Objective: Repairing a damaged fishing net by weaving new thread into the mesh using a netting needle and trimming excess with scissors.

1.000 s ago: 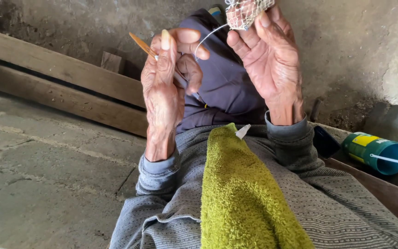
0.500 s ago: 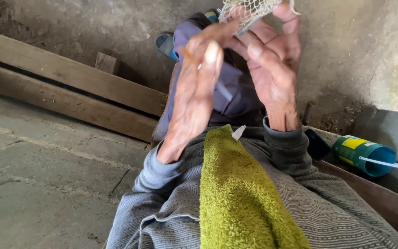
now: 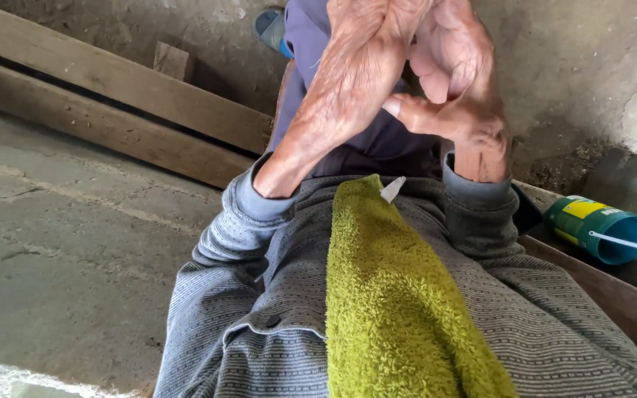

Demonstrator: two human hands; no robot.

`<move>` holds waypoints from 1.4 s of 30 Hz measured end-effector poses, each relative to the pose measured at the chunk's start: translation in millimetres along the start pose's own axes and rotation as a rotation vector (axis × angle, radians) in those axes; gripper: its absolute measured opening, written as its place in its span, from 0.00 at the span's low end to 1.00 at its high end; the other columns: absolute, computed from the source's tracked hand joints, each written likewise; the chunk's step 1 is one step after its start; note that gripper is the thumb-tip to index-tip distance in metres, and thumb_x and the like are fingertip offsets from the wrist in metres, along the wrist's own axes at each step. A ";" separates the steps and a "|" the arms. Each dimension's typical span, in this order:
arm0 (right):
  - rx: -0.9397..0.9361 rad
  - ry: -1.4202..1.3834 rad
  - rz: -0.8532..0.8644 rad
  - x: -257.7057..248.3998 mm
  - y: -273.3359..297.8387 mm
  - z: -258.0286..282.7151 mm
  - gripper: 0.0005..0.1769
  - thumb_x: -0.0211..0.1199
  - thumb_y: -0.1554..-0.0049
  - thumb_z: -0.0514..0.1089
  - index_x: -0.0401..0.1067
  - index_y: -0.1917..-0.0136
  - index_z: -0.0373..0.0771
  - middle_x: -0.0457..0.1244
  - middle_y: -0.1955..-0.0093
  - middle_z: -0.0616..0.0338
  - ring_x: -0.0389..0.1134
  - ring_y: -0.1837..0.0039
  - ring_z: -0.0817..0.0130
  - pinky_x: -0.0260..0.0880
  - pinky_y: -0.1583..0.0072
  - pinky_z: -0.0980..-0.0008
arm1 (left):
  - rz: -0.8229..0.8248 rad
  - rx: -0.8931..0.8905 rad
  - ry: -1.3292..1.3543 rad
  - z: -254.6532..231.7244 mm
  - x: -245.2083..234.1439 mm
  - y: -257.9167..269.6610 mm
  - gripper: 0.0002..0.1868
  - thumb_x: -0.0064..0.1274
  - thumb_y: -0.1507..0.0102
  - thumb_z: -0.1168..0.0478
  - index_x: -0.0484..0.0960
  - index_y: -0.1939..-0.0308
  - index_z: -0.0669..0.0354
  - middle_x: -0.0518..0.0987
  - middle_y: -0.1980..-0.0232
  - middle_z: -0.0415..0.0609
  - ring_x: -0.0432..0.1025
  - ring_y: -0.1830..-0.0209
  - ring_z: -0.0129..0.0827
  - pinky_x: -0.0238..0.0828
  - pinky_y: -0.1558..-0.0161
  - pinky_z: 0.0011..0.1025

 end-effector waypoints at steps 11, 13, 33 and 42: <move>-0.054 0.634 -0.323 1.1 -0.1 3.3 0.08 0.64 0.28 0.32 0.68 0.47 0.25 0.64 0.49 0.44 0.67 0.45 0.56 0.70 0.40 0.56 | 0.092 0.026 0.032 -13.3 -11.4 10.8 0.26 0.31 0.33 0.37 0.75 0.53 0.49 0.75 0.49 0.44 0.70 0.43 0.30 0.64 0.39 0.33; -0.004 0.516 -0.370 0.9 2.6 4.1 0.16 0.58 0.25 0.42 0.66 0.32 0.28 0.67 0.37 0.39 0.73 0.34 0.49 0.77 0.31 0.57 | 0.012 0.197 -0.322 -13.3 -13.8 18.8 0.16 0.36 0.26 0.45 0.69 0.45 0.50 0.77 0.46 0.47 0.79 0.47 0.41 0.73 0.52 0.37; 0.071 -0.295 -0.501 -41.9 14.4 -28.6 0.04 0.59 0.31 0.38 0.72 0.43 0.43 0.64 0.41 0.61 0.66 0.37 0.67 0.79 0.38 0.52 | 0.441 -0.287 -0.044 144.1 -19.0 26.4 0.06 0.53 0.33 0.63 0.83 0.55 0.60 0.84 0.60 0.49 0.77 0.64 0.31 0.74 0.61 0.26; 0.049 -0.572 -0.473 -54.9 33.4 -46.2 0.11 0.56 0.28 0.39 0.77 0.37 0.46 0.61 0.26 0.46 0.57 0.17 0.45 0.74 0.35 0.47 | 0.738 -0.127 -1.184 277.7 33.8 42.2 0.12 0.53 0.39 0.70 0.87 0.55 0.55 0.84 0.53 0.52 0.79 0.52 0.50 0.77 0.50 0.48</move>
Point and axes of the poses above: each hand's wrist, its own y-axis away from the middle knuckle, its own x-axis out of the palm, z = x × y, the point moved 5 cm from there along -y, towards the middle knuckle
